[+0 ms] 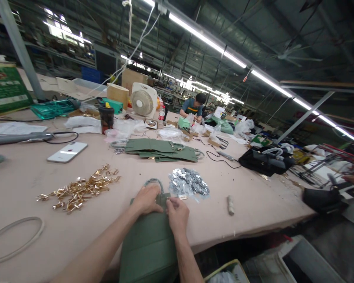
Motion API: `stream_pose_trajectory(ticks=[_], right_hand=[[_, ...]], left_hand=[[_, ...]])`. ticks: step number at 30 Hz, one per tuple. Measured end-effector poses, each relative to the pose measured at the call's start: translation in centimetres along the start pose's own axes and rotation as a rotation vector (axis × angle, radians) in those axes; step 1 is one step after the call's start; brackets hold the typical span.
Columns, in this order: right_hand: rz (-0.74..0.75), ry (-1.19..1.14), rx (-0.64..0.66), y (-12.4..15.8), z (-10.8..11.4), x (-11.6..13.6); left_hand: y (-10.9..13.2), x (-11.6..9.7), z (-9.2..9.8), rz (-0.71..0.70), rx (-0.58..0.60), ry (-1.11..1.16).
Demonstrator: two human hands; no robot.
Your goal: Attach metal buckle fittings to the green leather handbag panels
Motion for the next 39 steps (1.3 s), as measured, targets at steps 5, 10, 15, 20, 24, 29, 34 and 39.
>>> stream_pose_trajectory(ticks=[5, 10, 15, 20, 24, 29, 34, 39], right_hand=[[0.182, 0.333, -0.056, 0.2, -0.5, 1.9], [0.248, 0.386, -0.021, 1.0, 0.0, 2.3], [0.274, 0.313, -0.018, 1.5, 0.6, 2.3], [0.249, 0.119, 0.008, 1.7, 1.3, 2.7], [0.186, -0.088, -0.072, 2.9, 3.0, 2.5], [0.144, -0.316, -0.23, 5.2, 6.3, 3.3], [0.239, -0.304, 0.062, 7.8, 8.4, 7.9], [0.54, 0.009, -0.176, 11.1, 14.7, 14.4]], left_hand=[[0.4, 0.0, -0.1, 0.01, -0.023, 0.006], [1.0, 0.1, 0.0, 0.018, -0.04, 0.021], [1.2, -0.5, 0.5, -0.005, -0.057, 0.034], [1.8, -1.2, 0.9, -0.014, -0.076, 0.02], [2.7, -3.0, 2.1, -0.08, -0.138, 0.035], [4.6, -7.3, 5.0, -0.262, -0.211, -0.042], [7.2, -14.2, 9.5, -0.593, -0.327, -0.117], [11.1, -19.2, 13.9, -0.851, -0.608, 0.03]])
Point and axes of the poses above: each hand's wrist, its own y-axis away from the middle knuckle, its own z-axis out of the back of the hand, x = y × z, the point moved 8 cm from there along -y, towards the middle knuckle, and after that the axes turned 1 degree about -y, right-handed, at the moved point
